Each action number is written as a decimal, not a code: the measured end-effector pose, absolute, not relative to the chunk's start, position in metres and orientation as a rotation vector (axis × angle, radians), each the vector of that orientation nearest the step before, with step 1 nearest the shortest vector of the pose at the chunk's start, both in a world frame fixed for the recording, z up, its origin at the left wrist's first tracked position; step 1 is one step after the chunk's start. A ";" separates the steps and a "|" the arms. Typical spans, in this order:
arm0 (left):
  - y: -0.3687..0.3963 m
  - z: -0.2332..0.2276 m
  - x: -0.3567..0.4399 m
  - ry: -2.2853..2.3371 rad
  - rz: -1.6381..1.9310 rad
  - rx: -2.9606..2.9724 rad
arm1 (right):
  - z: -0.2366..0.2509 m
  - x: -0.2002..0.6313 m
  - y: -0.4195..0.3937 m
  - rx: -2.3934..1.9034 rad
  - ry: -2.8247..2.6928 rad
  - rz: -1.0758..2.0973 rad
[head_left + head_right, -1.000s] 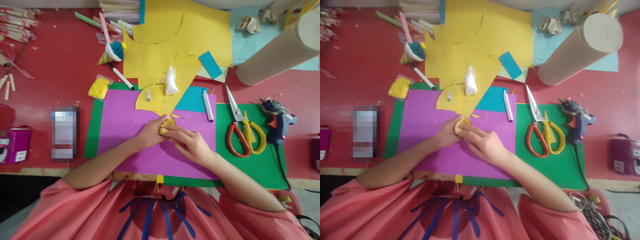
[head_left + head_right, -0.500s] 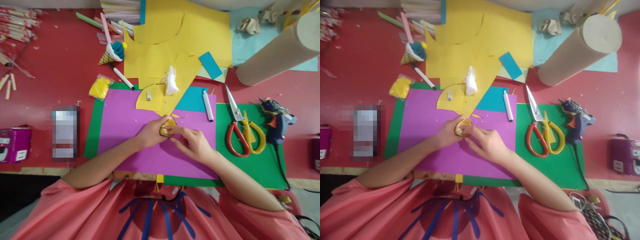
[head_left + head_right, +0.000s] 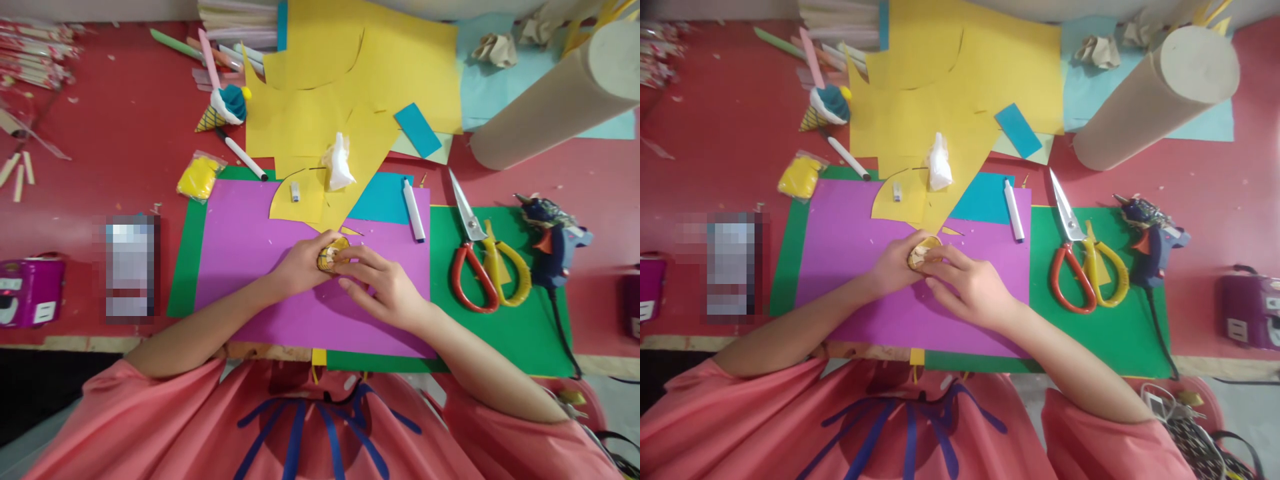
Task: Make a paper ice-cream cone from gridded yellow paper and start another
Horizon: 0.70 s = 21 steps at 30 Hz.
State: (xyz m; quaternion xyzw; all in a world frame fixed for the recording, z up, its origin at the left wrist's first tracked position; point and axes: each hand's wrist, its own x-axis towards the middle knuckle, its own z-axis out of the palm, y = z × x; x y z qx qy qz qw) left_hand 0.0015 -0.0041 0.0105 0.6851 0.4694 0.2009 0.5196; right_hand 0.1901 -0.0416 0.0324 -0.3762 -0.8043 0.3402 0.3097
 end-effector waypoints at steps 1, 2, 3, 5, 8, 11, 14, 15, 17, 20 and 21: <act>-0.004 0.011 0.002 1.137 0.481 1.637 | 0.033 0.191 -0.041 -0.987 -2.131 0.897; -0.004 0.012 0.002 1.148 0.483 1.632 | 0.033 0.191 -0.041 -0.980 -2.136 0.902; -0.003 0.013 0.002 1.158 0.489 1.626 | 0.033 0.192 -0.040 -0.974 -2.138 0.907; -0.003 0.015 0.003 1.162 0.503 1.620 | 0.033 0.193 -0.040 -0.966 -2.141 0.908; -0.002 0.014 0.003 1.158 0.527 1.617 | 0.032 0.193 -0.040 -0.953 -2.152 0.882; -0.002 0.011 0.002 1.153 0.557 1.606 | 0.031 0.192 -0.041 -0.962 -2.149 0.867; -0.003 0.010 0.001 1.156 0.572 1.603 | 0.031 0.192 -0.042 -0.988 -2.141 0.848; -0.004 0.010 0.001 1.155 0.566 1.604 | 0.031 0.192 -0.041 -0.989 -2.145 0.854; -0.004 0.011 0.001 1.146 0.551 1.605 | 0.032 0.193 -0.040 -0.980 -2.157 0.881; -0.004 0.012 0.000 1.141 0.541 1.601 | 0.033 0.194 -0.039 -0.975 -2.156 0.912; -0.004 0.012 0.000 1.148 0.537 1.599 | 0.032 0.194 -0.039 -0.977 -2.153 0.915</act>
